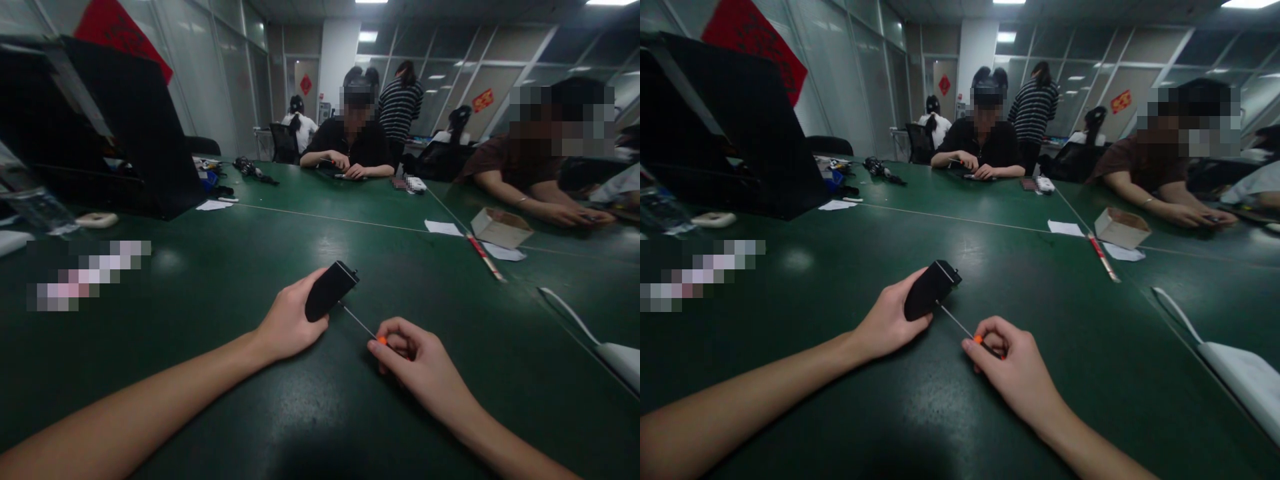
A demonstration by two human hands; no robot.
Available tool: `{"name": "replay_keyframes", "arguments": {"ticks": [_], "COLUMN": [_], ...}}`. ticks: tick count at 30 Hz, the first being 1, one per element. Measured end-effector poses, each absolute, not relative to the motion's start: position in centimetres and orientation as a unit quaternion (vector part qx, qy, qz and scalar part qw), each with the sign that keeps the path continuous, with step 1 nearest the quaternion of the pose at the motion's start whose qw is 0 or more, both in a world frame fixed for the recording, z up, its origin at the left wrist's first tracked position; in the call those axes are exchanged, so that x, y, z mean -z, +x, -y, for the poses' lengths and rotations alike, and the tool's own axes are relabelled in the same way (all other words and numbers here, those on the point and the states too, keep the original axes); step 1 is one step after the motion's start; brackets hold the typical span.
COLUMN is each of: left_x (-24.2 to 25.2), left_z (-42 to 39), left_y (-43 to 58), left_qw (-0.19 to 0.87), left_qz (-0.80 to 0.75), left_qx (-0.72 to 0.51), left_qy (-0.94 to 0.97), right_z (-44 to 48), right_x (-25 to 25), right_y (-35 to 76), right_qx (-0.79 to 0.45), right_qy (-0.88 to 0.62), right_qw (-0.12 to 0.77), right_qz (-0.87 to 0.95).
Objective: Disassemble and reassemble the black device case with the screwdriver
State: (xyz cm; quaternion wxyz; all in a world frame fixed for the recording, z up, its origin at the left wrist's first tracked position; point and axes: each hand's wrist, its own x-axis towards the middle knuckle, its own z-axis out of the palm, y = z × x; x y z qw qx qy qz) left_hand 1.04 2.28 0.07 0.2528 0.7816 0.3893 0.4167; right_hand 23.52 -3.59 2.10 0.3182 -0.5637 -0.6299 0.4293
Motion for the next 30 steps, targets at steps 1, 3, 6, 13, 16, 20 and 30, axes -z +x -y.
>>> {"name": "replay_keyframes", "arguments": {"ticks": [1, 3, 6, 13, 16, 20, 30], "left_x": [-0.04, 0.01, 0.07, 0.05, -0.04, -0.07, -0.44], "left_z": [-2.3, -2.35, -2.39, -2.3, -2.22, -2.16, -1.55], "left_y": [1.03, 1.01, 0.99, 0.99, 1.0, 1.01, 1.73], "left_qw": [0.252, 0.251, 0.256, 0.271, 0.271, 0.27, 0.461], "left_qz": [-0.389, -0.391, -0.39, -0.392, -0.388, -0.393, -0.387], "left_qx": [-0.415, -0.414, -0.416, -0.411, -0.411, -0.406, -0.436], "left_qy": [0.783, 0.783, 0.78, 0.777, 0.779, 0.78, 0.669], "right_z": [3.57, 3.57, 3.65, 3.6, 3.5, 3.64, 3.66], "right_x": [-2.14, -2.22, -2.29, -1.9, -1.8, -1.92, -2.09], "right_y": [23.53, 23.58, 23.65, 23.45, 23.56, 23.71, 23.34], "right_qx": [-0.427, -0.425, -0.422, -0.363, -0.364, -0.409, -0.363], "right_qy": [-0.566, -0.57, -0.571, -0.571, -0.571, -0.56, -0.559], "right_qw": [0.316, 0.307, 0.296, 0.322, 0.314, 0.294, 0.303], "right_qz": [0.631, 0.632, 0.638, 0.662, 0.666, 0.658, 0.681]}}
